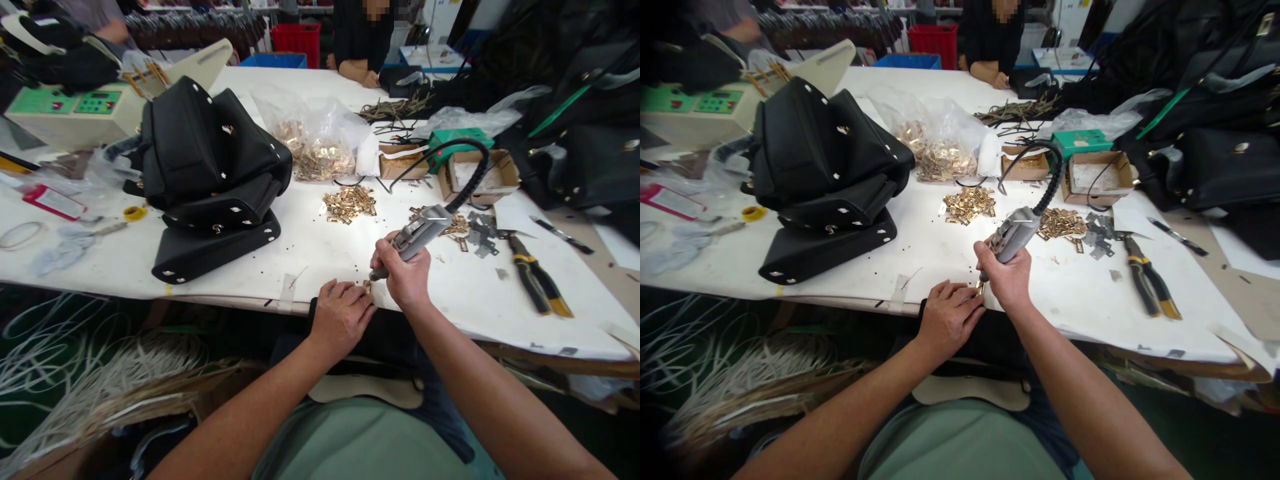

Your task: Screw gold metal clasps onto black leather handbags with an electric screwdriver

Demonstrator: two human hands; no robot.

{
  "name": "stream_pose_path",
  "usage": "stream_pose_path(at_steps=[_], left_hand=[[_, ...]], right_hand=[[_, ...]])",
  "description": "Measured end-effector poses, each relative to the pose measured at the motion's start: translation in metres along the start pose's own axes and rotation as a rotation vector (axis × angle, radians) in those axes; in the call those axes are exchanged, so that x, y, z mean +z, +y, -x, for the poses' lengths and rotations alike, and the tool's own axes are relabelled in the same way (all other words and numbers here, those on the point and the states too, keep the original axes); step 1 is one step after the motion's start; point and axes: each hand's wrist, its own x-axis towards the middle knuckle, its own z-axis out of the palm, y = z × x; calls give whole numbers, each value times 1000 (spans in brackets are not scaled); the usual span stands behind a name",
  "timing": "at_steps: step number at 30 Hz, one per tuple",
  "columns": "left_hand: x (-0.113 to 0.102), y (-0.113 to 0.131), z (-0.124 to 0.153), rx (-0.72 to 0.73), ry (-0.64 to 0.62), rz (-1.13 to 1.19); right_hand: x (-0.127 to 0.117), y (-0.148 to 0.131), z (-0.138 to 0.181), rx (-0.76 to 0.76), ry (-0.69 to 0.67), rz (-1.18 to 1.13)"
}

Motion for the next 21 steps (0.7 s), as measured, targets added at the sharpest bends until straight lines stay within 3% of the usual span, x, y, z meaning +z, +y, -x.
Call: stream_pose_path(at_steps=[21], left_hand=[[3,-3,2,35,-10,-38]], right_hand=[[6,1,0,-25,51,-6]])
